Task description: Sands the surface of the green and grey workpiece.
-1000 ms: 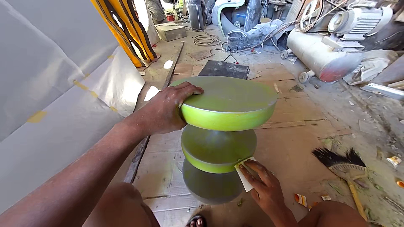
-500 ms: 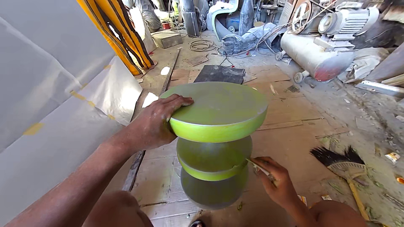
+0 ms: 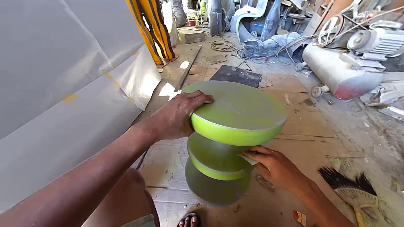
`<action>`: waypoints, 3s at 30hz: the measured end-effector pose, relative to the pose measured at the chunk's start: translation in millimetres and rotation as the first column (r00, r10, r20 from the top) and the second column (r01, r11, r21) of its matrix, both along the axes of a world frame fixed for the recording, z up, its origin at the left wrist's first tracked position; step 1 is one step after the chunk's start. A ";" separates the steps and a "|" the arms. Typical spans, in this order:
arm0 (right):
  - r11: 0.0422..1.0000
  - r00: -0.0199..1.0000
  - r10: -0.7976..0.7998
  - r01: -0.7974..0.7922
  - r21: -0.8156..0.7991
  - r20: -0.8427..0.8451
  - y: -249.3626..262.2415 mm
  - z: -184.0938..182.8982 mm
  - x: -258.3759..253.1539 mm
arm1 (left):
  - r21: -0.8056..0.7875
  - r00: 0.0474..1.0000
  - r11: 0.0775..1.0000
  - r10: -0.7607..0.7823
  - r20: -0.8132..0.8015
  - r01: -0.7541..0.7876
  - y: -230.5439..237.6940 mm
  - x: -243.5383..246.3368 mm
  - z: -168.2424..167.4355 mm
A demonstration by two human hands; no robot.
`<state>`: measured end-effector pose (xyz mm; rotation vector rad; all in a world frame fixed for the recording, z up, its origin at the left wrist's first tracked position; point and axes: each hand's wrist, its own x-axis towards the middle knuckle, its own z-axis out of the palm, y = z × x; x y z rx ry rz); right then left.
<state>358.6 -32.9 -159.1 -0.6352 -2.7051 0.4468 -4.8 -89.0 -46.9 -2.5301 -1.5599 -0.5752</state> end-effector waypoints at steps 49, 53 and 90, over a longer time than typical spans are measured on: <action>0.985 0.982 0.173 -0.170 -0.034 0.077 37.3 3.6 18.0 | -0.044 0.999 0.998 0.052 0.017 -0.051 -2.5 1.2 0.9; 0.991 0.969 0.120 -0.130 0.033 0.217 32.2 -2.8 -7.6 | -0.066 0.998 0.996 0.060 0.008 -0.060 -1.7 5.0 3.2; 0.983 0.971 0.127 -0.096 -0.156 0.203 -19.1 -5.7 8.2 | -0.066 0.999 0.997 0.034 0.002 -0.034 9.2 5.0 7.5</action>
